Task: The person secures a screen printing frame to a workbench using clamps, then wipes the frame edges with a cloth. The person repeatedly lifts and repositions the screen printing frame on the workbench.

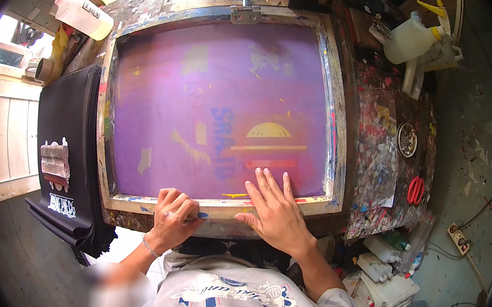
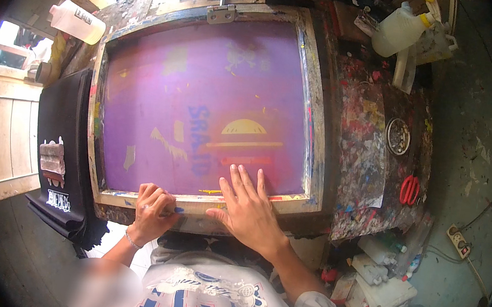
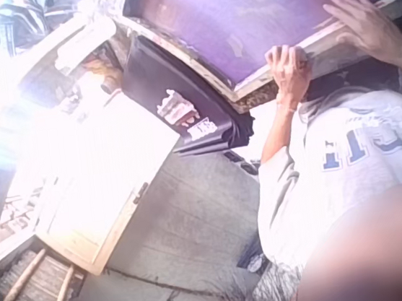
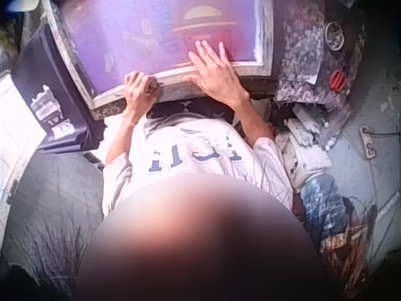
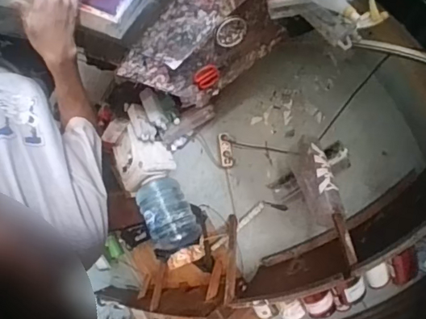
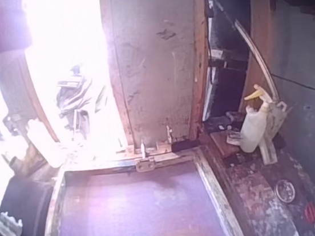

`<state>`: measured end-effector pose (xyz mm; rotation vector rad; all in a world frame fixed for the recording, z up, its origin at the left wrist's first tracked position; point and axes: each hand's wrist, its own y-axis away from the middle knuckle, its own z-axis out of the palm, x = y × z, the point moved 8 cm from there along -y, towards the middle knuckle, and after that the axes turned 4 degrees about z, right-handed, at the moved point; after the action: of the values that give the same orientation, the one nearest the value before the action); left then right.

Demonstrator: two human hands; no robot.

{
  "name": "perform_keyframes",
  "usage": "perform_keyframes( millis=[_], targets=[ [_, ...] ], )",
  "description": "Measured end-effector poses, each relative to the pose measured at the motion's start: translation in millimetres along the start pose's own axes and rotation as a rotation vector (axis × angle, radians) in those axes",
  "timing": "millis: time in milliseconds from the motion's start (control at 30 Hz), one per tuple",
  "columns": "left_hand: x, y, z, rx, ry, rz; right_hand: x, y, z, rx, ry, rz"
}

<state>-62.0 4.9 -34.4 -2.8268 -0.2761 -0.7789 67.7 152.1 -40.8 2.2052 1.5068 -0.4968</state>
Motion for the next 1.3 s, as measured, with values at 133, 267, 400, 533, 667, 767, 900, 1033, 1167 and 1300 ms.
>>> perform_keyframes(
  millis=[133,267,400,533,667,767,900,1033,1167,1300],
  targets=[
    [-1.4,1.0,1.5,0.004,0.006,0.011,1.2,0.1,-0.9,0.003,-0.021,-0.002],
    [-1.3,0.9,1.0,0.024,-0.001,0.022,2.9,0.9,0.6,0.002,-0.040,-0.004],
    [-0.1,-0.3,-0.3,0.038,-0.011,0.018,3.1,0.8,0.0,0.002,-0.044,0.003],
    [0.7,0.4,-0.4,0.042,-0.015,0.046,2.6,2.2,1.2,0.048,-0.027,-0.018],
    [-0.7,3.6,1.7,0.041,-0.040,0.064,1.9,3.0,3.5,0.060,-0.003,-0.020],
    [0.7,3.2,0.5,0.058,-0.042,0.071,2.6,3.3,4.0,0.060,-0.011,-0.009],
    [3.3,4.1,-2.1,0.090,-0.050,0.072,3.5,3.0,4.2,0.050,-0.061,0.009],
    [2.4,6.1,-0.9,0.109,-0.056,0.072,3.8,3.8,5.9,0.065,-0.027,-0.005],
    [4.4,6.3,-3.1,0.136,-0.066,0.075,2.0,4.6,4.4,0.071,-0.011,-0.009],
    [6.5,7.4,-4.9,0.162,-0.069,0.079,4.4,4.7,8.4,0.063,-0.020,0.008]
  ],
)
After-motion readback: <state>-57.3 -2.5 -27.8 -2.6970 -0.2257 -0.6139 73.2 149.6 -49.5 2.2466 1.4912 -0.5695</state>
